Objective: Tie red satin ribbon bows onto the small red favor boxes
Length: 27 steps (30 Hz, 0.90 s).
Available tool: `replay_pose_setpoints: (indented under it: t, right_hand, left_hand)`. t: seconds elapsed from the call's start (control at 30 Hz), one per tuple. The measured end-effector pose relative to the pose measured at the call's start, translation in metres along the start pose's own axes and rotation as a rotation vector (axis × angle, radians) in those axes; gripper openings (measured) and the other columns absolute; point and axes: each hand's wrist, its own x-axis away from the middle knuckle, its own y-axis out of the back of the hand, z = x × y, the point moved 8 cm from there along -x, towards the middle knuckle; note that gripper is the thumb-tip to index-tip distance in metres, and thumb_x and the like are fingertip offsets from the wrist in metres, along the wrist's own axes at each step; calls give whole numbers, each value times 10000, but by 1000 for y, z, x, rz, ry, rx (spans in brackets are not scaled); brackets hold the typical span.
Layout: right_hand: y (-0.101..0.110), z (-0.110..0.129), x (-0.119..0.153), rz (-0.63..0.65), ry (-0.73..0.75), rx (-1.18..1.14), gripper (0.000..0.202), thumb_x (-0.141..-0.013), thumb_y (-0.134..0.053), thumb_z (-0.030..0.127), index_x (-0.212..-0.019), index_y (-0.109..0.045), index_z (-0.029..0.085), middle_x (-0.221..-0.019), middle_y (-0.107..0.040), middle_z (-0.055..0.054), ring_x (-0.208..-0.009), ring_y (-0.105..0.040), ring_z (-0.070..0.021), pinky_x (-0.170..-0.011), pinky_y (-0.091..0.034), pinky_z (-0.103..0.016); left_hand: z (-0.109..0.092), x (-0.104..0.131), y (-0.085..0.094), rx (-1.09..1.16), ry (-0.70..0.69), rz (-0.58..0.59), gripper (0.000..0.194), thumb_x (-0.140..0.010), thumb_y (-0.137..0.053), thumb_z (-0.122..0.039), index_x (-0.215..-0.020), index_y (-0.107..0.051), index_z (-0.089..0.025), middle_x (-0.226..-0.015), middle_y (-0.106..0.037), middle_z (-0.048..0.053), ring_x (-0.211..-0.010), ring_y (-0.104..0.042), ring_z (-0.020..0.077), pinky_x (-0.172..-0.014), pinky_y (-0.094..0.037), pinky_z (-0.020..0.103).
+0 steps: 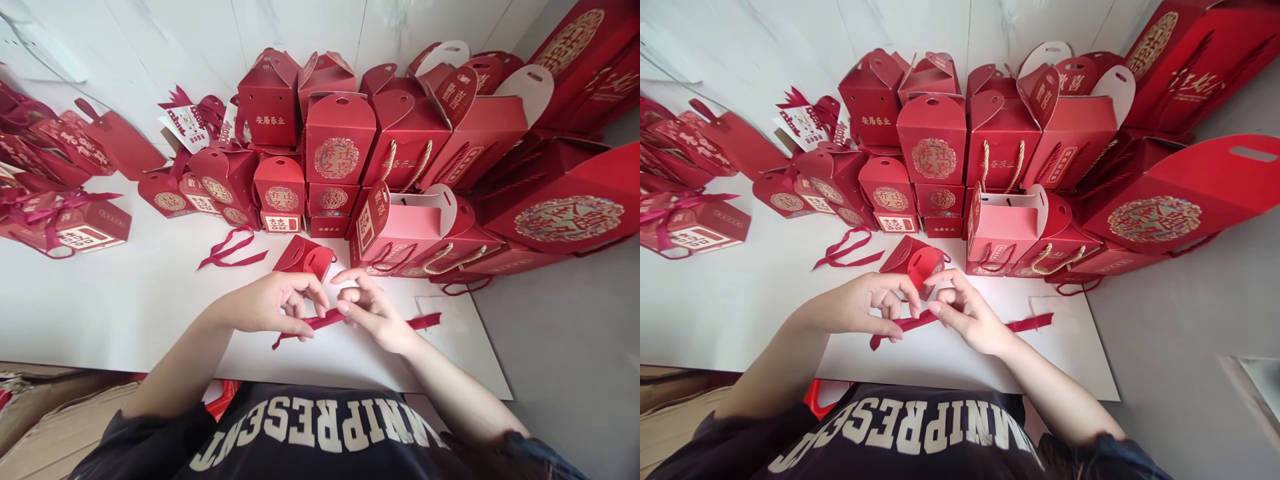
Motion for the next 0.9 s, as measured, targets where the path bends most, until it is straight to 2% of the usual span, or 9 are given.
replay_pose_setpoints:
  t: [0.1,0.23,0.4,0.47,0.5,0.6,0.7,0.8,0.9]
  right_hand:
    - [22,17,19,-61,-4,205,257,-975,-555,317,-1211,-466,266,-635,-436,73,-569,-454,-101,-570,-367,-234]
    - [37,34,37,-17,-92,475,261,-994,-503,341,-1240,-456,266,-678,-533,47,-627,-559,-127,-641,-438,-262]
    - [21,33,29,102,-244,768,313,-972,-509,437,-1231,-553,268,-967,-706,-38,-798,-659,-178,-779,-494,-315]
    - [4,32,16,101,-173,679,310,-965,-511,450,-1186,-582,244,-1015,-697,-46,-796,-652,-169,-779,-499,-304]
    - [-5,29,10,119,-148,590,284,-967,-501,459,-1073,-613,220,-918,-693,-32,-747,-638,-158,-732,-499,-283]
    - [-19,14,-5,150,-163,400,386,-962,-481,499,-747,-554,187,-634,-524,29,-575,-514,-111,-557,-425,-226]
    - [-8,12,-16,48,-140,399,440,-953,-489,506,-650,-463,189,-597,-391,53,-538,-382,-89,-521,-340,-220]
    - [14,19,-21,-151,-92,490,440,-947,-499,506,-642,-468,191,-563,-404,56,-529,-365,-95,-530,-318,-234]
    - [30,20,-24,-327,-98,581,427,-948,-489,511,-668,-511,189,-540,-477,46,-508,-413,-103,-530,-338,-237]
  left_hand:
    - [13,4,14,-50,105,-99,417,-737,-783,-309,-1122,-661,-205,-946,-729,63,-636,-697,135,-540,-522,214]
    - [28,8,24,-127,203,-34,288,-729,-786,-402,-876,-743,-157,-638,-699,43,-553,-664,145,-464,-457,194]
    - [15,2,14,-175,100,-23,260,-787,-731,-405,-884,-750,-165,-660,-705,42,-590,-663,142,-525,-481,208]
    - [3,-2,3,-182,19,-31,251,-808,-709,-397,-884,-742,-160,-684,-702,37,-603,-660,137,-534,-479,208]
    - [-2,-4,-1,-179,-16,-50,241,-808,-708,-391,-854,-729,-156,-676,-693,29,-594,-649,128,-535,-475,206]
    - [-9,-3,0,-181,-60,-150,197,-817,-701,-354,-811,-676,-159,-656,-674,2,-577,-620,108,-539,-462,201]
    - [-11,5,23,-292,-87,-364,142,-854,-650,-324,-871,-660,-184,-765,-690,5,-673,-633,128,-592,-475,224]
    - [-17,16,52,-559,-176,-678,110,-881,-598,-290,-912,-666,-210,-943,-680,23,-901,-621,179,-785,-492,294]
    - [-11,12,64,-654,-244,-780,154,-906,-518,-215,-964,-660,-215,-1027,-642,32,-981,-585,186,-873,-465,326]
